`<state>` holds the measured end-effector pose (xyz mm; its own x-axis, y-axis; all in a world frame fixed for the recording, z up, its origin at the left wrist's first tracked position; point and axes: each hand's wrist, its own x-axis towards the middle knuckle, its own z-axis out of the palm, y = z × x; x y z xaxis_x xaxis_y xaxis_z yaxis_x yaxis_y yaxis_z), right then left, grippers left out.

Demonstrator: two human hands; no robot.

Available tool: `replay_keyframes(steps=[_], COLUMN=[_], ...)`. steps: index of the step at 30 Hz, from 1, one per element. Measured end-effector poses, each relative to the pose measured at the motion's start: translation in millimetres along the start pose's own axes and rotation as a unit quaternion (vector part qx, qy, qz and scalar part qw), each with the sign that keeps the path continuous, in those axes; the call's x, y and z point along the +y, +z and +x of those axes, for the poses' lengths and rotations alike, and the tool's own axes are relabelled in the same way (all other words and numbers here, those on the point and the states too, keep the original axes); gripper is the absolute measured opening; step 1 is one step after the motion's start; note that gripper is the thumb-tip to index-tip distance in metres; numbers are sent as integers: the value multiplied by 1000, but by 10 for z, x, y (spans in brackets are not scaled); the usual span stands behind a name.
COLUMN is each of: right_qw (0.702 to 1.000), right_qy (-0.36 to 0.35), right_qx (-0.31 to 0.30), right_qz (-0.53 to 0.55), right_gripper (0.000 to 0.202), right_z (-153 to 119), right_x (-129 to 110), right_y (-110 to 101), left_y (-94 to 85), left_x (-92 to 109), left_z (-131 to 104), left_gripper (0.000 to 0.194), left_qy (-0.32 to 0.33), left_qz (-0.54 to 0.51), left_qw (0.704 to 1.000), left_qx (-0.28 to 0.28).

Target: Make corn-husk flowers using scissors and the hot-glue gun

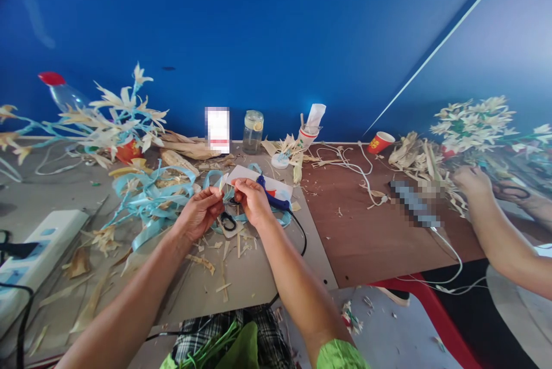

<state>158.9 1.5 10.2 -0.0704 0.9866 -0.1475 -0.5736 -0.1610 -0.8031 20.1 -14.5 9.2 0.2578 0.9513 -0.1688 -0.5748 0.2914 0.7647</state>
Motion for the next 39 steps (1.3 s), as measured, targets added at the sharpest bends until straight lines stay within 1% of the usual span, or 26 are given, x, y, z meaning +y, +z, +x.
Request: replay_keyframes(steps=[6, 12, 14, 17, 21, 24, 27, 29, 30, 33, 36, 39], right_qw=[999, 999, 999, 1000, 998, 990, 968, 949, 944, 944, 944, 929], right_qy=[19, 21, 18, 2, -49, -95, -161, -201, -210, -207, -187, -163], right_qx=[-39, -36, -34, -25, 5, 62, 118, 137, 139, 124, 74, 39], right_qz=[-22, -8, -8, -13, -41, -78, -151, -199, -213, -224, -261, -331], right_gripper=[16, 15, 16, 17, 22, 29, 24, 28, 30, 23, 24, 25], right_z=[1, 23, 29, 35, 52, 75, 95, 99, 99, 96, 90, 68], right_x=[35, 23, 16, 14, 25, 34, 31, 20, 13, 0, 6, 12], right_y=[-5, -28, -39, -50, -56, -73, -107, -128, -136, -145, -136, -115], left_y=[3, 38, 49, 50, 8, -43, -94, -120, -129, -140, -135, -136], left_x=[5, 39, 52, 69, 116, 180, 258, 306, 326, 360, 358, 342], left_z=[-5, -19, -24, -21, 0, 21, 40, 46, 46, 41, 35, 38], left_gripper=[16, 14, 15, 16, 17, 17, 16, 14, 14, 14, 13, 12], left_qy=[-11, -6, -5, 3, 29, 63, 90, 99, 102, 100, 90, 82], left_qz=[-18, -49, -58, -61, -64, -82, -103, -112, -115, -120, -118, -112], left_qw=[1000, 998, 998, 998, 997, 995, 990, 988, 988, 988, 989, 990], left_qx=[-17, -29, -23, 1, 9, 17, 32, 28, 22, 0, -4, -3])
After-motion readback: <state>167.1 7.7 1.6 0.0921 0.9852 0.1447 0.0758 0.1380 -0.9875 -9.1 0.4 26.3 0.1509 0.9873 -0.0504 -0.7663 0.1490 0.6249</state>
